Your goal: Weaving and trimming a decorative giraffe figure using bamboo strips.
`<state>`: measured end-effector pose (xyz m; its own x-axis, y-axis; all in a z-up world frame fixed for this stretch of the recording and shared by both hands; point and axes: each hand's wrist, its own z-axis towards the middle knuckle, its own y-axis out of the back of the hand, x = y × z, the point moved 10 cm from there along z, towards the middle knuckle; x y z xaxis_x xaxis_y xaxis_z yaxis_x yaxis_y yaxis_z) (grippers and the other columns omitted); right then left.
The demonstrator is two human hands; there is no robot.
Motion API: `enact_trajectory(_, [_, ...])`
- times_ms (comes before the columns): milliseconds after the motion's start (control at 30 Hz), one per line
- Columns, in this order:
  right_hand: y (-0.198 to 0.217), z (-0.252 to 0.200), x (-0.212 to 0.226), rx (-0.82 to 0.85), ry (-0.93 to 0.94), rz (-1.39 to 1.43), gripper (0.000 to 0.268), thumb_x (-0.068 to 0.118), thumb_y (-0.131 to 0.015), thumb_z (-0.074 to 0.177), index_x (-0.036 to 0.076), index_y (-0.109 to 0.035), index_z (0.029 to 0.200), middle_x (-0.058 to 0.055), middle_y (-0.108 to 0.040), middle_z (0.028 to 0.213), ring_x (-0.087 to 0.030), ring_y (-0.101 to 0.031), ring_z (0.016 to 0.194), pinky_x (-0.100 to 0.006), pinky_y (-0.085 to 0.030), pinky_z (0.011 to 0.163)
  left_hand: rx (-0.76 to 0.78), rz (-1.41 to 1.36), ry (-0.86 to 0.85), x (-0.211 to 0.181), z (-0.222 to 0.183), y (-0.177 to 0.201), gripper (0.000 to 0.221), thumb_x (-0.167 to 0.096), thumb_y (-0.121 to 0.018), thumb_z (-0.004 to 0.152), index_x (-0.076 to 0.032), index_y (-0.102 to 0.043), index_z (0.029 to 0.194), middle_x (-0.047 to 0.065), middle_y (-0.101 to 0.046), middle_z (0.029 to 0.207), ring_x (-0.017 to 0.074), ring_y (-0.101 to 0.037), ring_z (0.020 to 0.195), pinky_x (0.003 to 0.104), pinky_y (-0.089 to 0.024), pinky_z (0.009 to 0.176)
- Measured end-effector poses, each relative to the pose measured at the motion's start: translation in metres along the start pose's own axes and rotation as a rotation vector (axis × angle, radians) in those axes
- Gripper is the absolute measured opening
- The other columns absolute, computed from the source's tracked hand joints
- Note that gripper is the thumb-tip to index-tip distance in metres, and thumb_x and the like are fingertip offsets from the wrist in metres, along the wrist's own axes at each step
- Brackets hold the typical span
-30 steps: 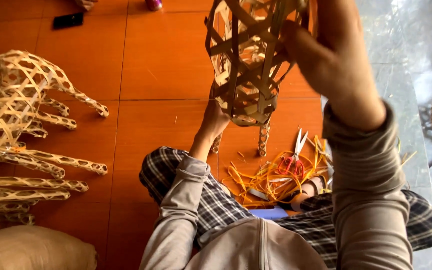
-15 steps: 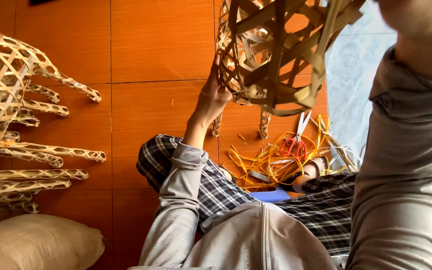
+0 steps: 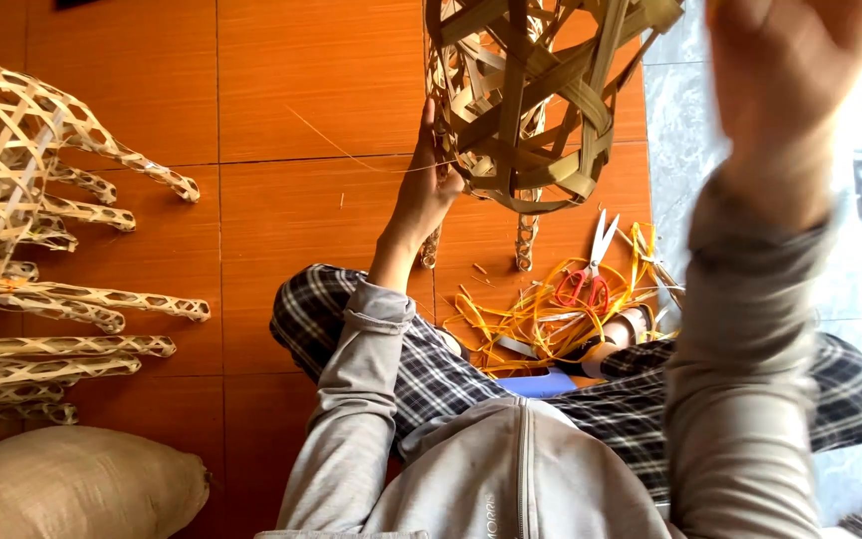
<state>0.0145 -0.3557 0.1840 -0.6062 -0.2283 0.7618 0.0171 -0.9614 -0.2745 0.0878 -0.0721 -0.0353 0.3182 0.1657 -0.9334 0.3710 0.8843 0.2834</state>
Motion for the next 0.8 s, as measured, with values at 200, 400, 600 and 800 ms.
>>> enact_trajectory(200, [-0.085, -0.077, -0.035, 0.162, 0.084, -0.101, 0.082, 0.01, -0.075, 0.095, 0.018, -0.025, 0.159, -0.005, -0.045, 0.155, -0.02, -0.045, 0.146, -0.038, -0.039, 0.122, 0.012, -0.027, 0.043, -0.008, 0.001, -0.001, 0.095, 0.003, -0.051, 0.094, -0.018, 0.006, 0.166, 0.019, -0.012, 0.177, 0.032, -0.042, 0.153, 0.037, -0.05, 0.113])
enact_trajectory(400, [-0.114, -0.086, -0.046, 0.082, 0.014, -0.344, 0.076, 0.012, -0.088, 0.101, 0.01, -0.024, 0.141, -0.011, -0.055, 0.131, -0.014, -0.062, 0.114, -0.029, -0.054, 0.098, -0.028, 0.037, -0.019, 0.012, -0.005, -0.005, 0.092, 0.002, -0.048, 0.094, -0.016, 0.004, 0.168, 0.016, -0.011, 0.178, 0.0326, -0.033, 0.154, 0.037, -0.038, 0.121])
enact_trajectory(600, [-0.108, -0.089, -0.046, 0.064, 0.108, -0.5, 0.078, 0.012, -0.087, 0.097, 0.011, -0.024, 0.143, -0.012, -0.052, 0.132, -0.017, -0.063, 0.119, -0.031, -0.055, 0.102, -0.021, 0.03, -0.088, -0.001, -0.004, 0.0, 0.088, 0.001, -0.045, 0.097, -0.013, 0.002, 0.17, 0.016, -0.004, 0.179, 0.0319, -0.011, 0.166, 0.039, -0.031, 0.13])
enact_trajectory(800, [-0.011, -0.17, -0.15, -0.123, -0.123, -0.323, 0.06, 0.003, -0.079, 0.112, 0.006, -0.032, 0.15, -0.014, -0.056, 0.133, -0.017, -0.059, 0.12, -0.032, -0.051, 0.104, 0.014, -0.169, 0.076, -0.004, -0.01, 0.0, 0.081, -0.012, -0.048, 0.102, -0.013, 0.001, 0.167, 0.015, -0.007, 0.177, 0.0396, -0.034, 0.143, 0.04, -0.048, 0.104])
